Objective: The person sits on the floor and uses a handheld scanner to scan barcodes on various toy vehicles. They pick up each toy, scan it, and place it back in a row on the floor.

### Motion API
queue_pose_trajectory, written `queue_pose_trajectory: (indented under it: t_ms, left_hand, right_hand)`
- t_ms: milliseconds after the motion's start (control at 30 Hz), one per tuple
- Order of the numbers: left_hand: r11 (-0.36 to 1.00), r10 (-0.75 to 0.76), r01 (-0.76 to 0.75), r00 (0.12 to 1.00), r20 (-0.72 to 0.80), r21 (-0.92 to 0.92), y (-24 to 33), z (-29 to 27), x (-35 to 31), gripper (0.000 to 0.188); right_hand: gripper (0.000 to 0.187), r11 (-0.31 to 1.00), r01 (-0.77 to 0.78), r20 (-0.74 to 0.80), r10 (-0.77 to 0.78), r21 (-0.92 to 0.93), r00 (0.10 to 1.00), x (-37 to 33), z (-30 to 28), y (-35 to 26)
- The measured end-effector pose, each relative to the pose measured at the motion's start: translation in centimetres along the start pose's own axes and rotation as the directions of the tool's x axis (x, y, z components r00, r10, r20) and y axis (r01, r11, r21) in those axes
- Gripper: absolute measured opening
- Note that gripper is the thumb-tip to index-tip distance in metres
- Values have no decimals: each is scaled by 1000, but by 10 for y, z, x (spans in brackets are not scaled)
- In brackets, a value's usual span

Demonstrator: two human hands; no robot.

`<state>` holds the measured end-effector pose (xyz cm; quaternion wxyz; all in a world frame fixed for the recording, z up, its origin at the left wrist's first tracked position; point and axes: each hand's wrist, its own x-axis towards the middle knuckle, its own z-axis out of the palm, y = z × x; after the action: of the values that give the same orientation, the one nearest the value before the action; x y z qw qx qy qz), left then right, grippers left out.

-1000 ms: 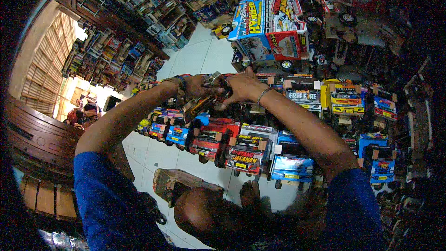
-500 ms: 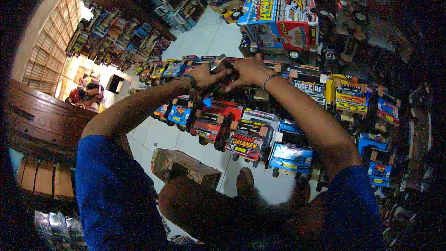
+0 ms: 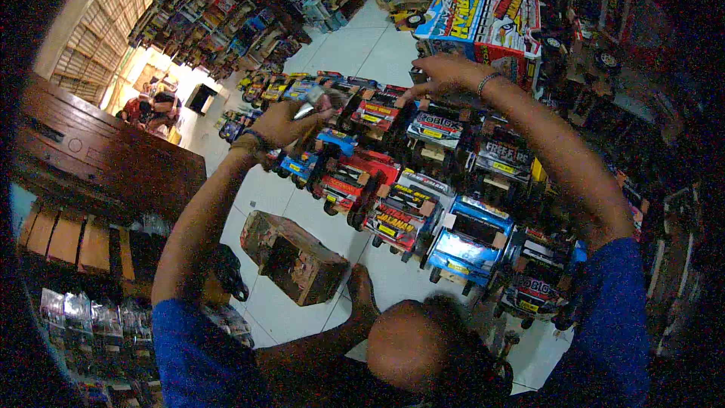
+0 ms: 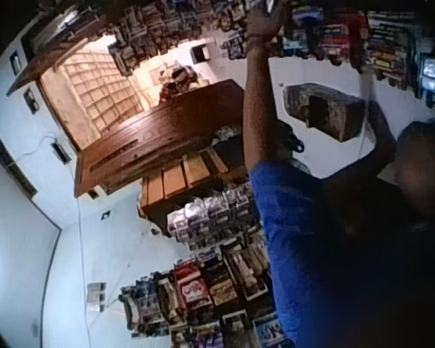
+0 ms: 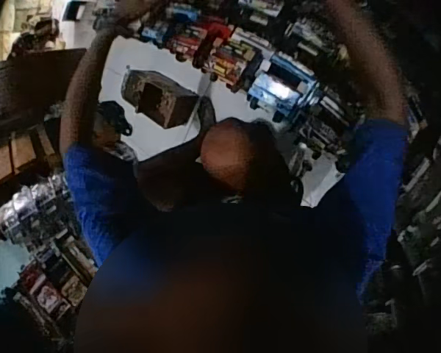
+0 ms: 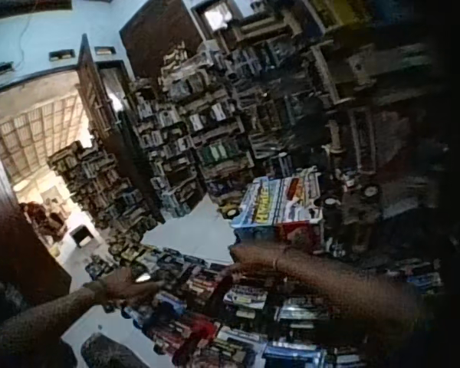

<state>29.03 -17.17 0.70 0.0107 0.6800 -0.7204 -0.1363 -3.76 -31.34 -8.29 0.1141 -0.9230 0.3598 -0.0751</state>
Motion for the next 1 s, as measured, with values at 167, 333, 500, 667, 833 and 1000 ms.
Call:
queue_pose_trajectory:
  t_ms: [167, 333, 500, 667, 833, 1000]
  left_hand:
    - [998, 63, -63, 994, -89, -1, -29, -18, -65, 72]
    - [967, -241, 237, 970, 39, 96, -41, -23, -98, 70]
    - [977, -202, 192, 974, 105, 97, -47, -31, -97, 71]
    - [991, -126, 121, 989, 74, 62, -63, -35, -78, 73]
    - [986, -14, 7, 999, 36, 169, -109, -29, -35, 74]
    - [970, 96, -142, 969, 226, 199, -159, -47, -1, 64]
  right_hand:
    - [70, 998, 22, -83, -27, -66, 996, 12, -29, -10]
    - [63, 993, 48, -329, -81, -107, 941, 14, -45, -21]
    - [60, 997, 59, -317, -74, -55, 945, 0, -68, -19]
    - [56, 992, 92, -438, -123, -92, 890, -29, -75, -16]
    - [53, 997, 76, -365, -81, -28, 928, -24, -60, -35]
    - [42, 969, 231, -323, -248, -91, 913, 16, -29, -97]
